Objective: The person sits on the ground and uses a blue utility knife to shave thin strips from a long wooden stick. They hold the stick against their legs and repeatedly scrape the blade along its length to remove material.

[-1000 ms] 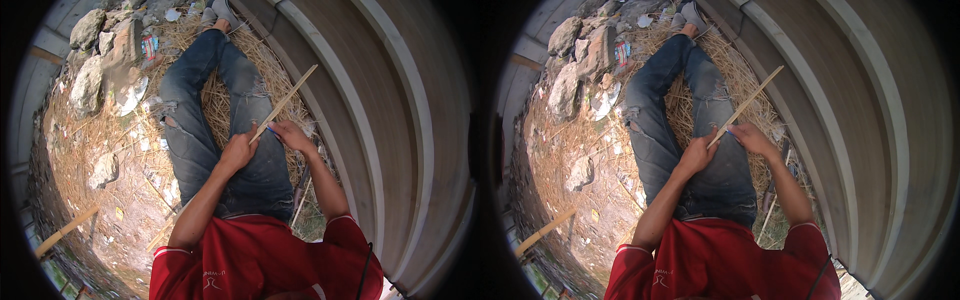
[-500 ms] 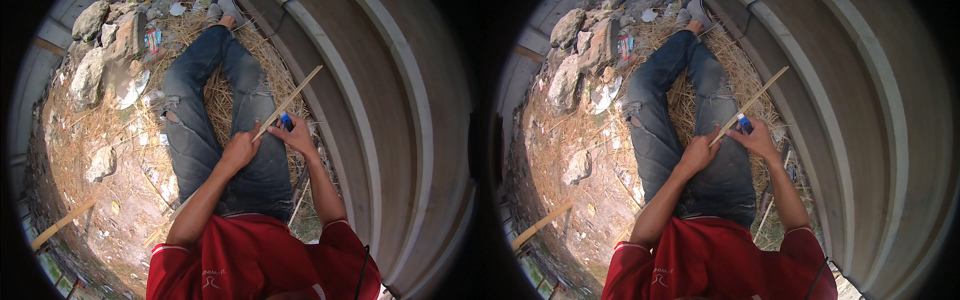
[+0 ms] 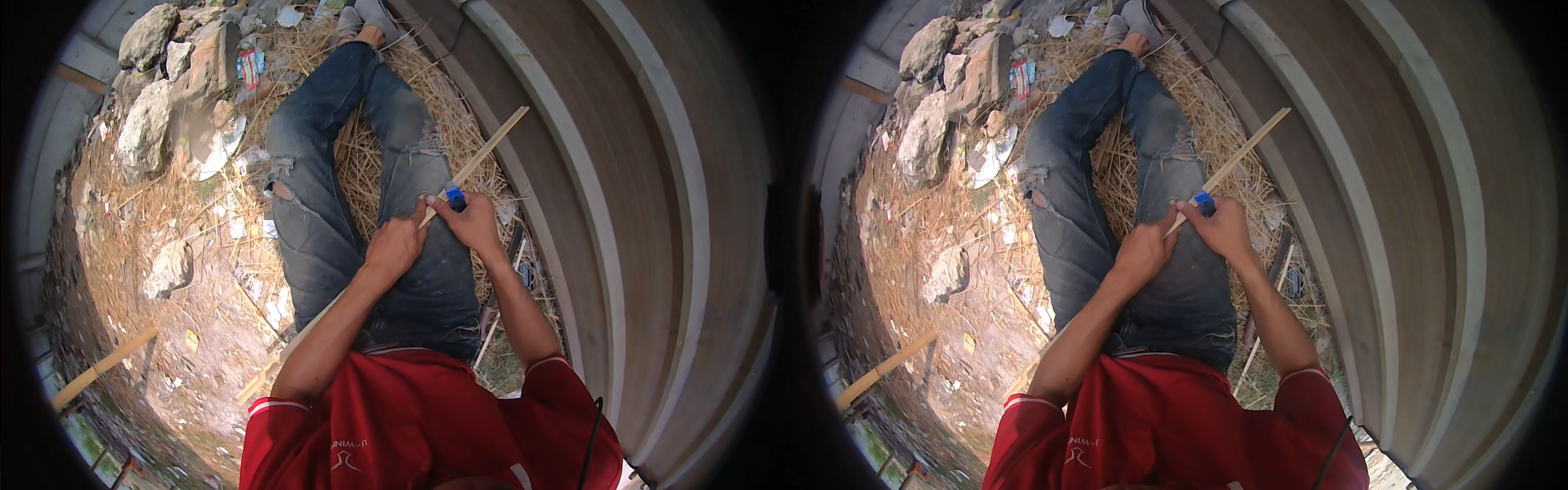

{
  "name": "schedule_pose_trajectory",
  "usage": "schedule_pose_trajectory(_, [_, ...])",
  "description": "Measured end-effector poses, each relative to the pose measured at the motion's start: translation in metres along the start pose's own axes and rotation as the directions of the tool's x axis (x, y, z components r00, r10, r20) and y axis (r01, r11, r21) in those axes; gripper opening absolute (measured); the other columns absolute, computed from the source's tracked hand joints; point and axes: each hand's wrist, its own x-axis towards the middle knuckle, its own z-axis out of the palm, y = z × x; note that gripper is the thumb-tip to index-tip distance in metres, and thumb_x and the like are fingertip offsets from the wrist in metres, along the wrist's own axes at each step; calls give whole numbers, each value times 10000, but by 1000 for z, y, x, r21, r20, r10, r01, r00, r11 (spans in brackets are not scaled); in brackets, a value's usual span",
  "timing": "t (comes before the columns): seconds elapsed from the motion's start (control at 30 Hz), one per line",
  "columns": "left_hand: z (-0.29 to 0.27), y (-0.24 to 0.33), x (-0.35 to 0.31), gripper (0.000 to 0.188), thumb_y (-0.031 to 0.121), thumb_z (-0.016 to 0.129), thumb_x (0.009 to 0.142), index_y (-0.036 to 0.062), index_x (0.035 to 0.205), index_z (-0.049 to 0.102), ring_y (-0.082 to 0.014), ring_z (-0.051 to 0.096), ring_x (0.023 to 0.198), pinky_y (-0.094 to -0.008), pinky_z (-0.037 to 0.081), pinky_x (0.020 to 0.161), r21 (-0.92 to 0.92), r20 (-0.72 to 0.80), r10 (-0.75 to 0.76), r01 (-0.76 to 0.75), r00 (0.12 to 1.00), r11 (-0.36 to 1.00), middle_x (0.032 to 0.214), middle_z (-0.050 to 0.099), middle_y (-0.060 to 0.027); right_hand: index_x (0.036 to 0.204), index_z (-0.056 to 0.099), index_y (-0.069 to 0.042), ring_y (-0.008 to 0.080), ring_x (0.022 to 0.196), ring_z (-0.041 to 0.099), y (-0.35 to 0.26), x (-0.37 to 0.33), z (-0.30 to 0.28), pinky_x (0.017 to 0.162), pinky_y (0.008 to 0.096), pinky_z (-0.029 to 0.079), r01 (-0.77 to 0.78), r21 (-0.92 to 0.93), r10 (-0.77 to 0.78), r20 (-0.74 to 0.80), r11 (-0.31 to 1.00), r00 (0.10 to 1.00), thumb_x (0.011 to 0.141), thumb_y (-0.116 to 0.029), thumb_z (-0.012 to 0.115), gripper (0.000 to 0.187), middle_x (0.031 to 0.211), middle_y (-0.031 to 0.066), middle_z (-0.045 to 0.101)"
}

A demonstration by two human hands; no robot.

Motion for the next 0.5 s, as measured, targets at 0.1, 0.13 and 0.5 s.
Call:
schedule_pose_trajectory(0.1, [4,-2,0,494,218,612,1000,18,1449,567,-475,701,882,-551,555,803,17,-27,19,-19,999,1000,949,718,-284,696,693,-3,164,502,540,7,8,-2,529,369,431,22,-86,-20,20,996,1000,908,-308,796,386,544,102,598])
schedule_pose_trajectory(0.13, [4,-2,0,494,218,612,1000,20,1450,566,-475,701,883,-551,554,803,11,-27,20,-20,999,1000,950,719,-282,701,694,-2,184,502,548,11,10,0,532,378,435,34,-50,-33,28,998,999,912,-284,784,364,552,118,599])
schedule_pose_trajectory(0.5, [-3,-2,1,499,196,600,1001,19,1465,553,-492,689,915,-552,539,826,-121,17,14,-12,1000,993,971,704,-308,703,633,15,231,467,523,34,11,7,494,375,406,562,-122,-570,-40,818,821,943,-85,711,271,562,153,523])
